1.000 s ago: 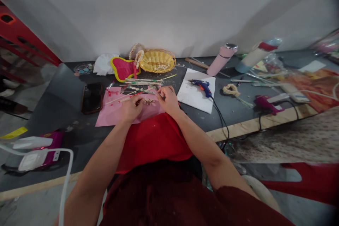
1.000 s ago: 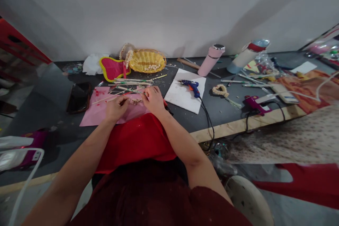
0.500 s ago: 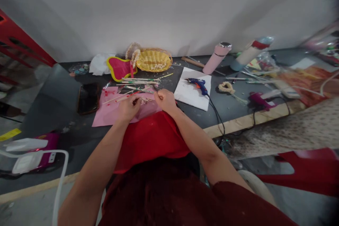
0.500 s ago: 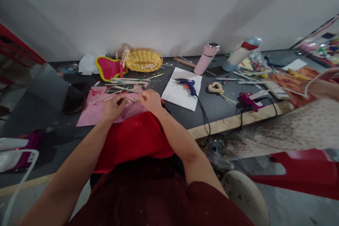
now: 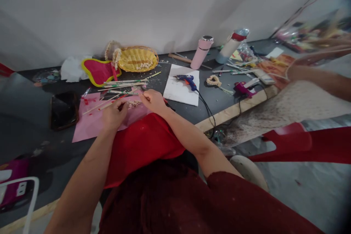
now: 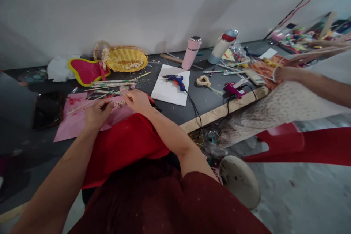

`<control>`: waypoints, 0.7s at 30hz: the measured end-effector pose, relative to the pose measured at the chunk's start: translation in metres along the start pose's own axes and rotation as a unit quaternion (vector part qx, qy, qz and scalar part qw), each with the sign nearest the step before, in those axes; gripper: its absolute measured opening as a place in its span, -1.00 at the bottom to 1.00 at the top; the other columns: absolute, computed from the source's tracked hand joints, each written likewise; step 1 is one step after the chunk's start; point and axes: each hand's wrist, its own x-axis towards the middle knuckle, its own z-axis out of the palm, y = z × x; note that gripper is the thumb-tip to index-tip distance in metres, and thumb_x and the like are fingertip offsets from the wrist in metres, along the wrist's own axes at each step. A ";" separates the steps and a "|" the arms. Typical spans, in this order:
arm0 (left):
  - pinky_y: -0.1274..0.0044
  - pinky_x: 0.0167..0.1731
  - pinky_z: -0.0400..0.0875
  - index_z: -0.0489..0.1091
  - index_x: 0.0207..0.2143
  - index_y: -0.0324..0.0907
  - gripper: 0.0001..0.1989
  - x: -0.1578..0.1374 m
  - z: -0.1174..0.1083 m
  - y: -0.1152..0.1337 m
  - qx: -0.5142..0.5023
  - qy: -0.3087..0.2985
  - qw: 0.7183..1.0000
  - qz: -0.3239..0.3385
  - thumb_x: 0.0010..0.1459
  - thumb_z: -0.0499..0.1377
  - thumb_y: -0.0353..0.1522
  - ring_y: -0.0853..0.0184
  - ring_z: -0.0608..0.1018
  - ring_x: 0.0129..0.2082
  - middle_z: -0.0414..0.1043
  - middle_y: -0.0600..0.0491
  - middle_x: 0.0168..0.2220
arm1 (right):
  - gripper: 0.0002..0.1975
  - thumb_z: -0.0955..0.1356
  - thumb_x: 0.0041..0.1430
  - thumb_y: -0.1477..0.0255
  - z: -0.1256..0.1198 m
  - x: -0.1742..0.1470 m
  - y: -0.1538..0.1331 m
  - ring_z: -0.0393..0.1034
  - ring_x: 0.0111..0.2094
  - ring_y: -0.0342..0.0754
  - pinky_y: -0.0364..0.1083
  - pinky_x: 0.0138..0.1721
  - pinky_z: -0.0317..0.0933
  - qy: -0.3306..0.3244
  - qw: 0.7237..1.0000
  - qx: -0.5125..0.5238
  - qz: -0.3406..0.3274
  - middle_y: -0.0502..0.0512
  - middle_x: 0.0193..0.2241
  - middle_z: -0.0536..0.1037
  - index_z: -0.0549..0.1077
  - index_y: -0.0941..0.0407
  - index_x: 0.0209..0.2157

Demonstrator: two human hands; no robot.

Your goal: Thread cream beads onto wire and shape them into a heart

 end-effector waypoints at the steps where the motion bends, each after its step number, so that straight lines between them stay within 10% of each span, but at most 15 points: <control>1: 0.52 -0.37 0.31 0.53 -0.27 -0.09 -0.74 0.000 0.001 -0.001 0.000 0.001 1.000 -0.001 0.16 0.10 -0.18 0.29 0.55 -0.35 0.58 0.06 -0.33 | -0.57 0.18 0.35 0.29 0.000 0.000 -0.001 0.14 -0.47 -0.16 -0.13 -0.34 0.01 0.001 1.000 0.001 0.003 -0.05 -0.60 0.22 0.06 0.07 -0.61; 7: 0.53 -0.35 0.32 0.53 -0.25 -0.12 -0.72 0.002 0.001 -0.008 -0.015 -0.004 1.000 -0.026 0.16 0.10 -0.18 0.28 0.56 -0.35 0.58 0.04 -0.35 | -0.77 0.20 0.34 0.26 -0.018 0.005 -0.003 0.32 -0.29 -0.05 -0.09 -0.17 0.18 -0.013 1.000 -0.018 0.000 0.06 -0.39 0.47 0.36 0.10 -0.26; 12: 0.53 -0.36 0.30 0.53 -0.26 -0.11 -0.70 0.002 0.000 -0.006 0.010 -0.011 1.000 -0.007 0.17 0.09 -0.16 0.29 0.55 -0.35 0.58 0.06 -0.36 | -0.71 0.18 0.29 0.45 -0.089 -0.003 0.049 0.23 0.04 0.12 0.09 0.09 0.11 -0.019 0.982 -0.168 0.085 0.23 -0.01 0.45 0.38 0.14 -0.02; 21: 0.53 -0.34 0.28 0.53 -0.23 -0.06 -0.75 0.002 -0.001 0.001 0.050 -0.043 0.998 -0.001 0.19 0.10 -0.19 0.30 0.55 -0.31 0.59 0.08 -0.26 | -0.61 0.24 0.24 0.40 -0.190 -0.059 0.179 0.09 0.14 0.29 0.18 0.01 0.16 -0.045 0.826 -0.413 0.382 0.38 0.10 0.32 0.35 0.24 0.07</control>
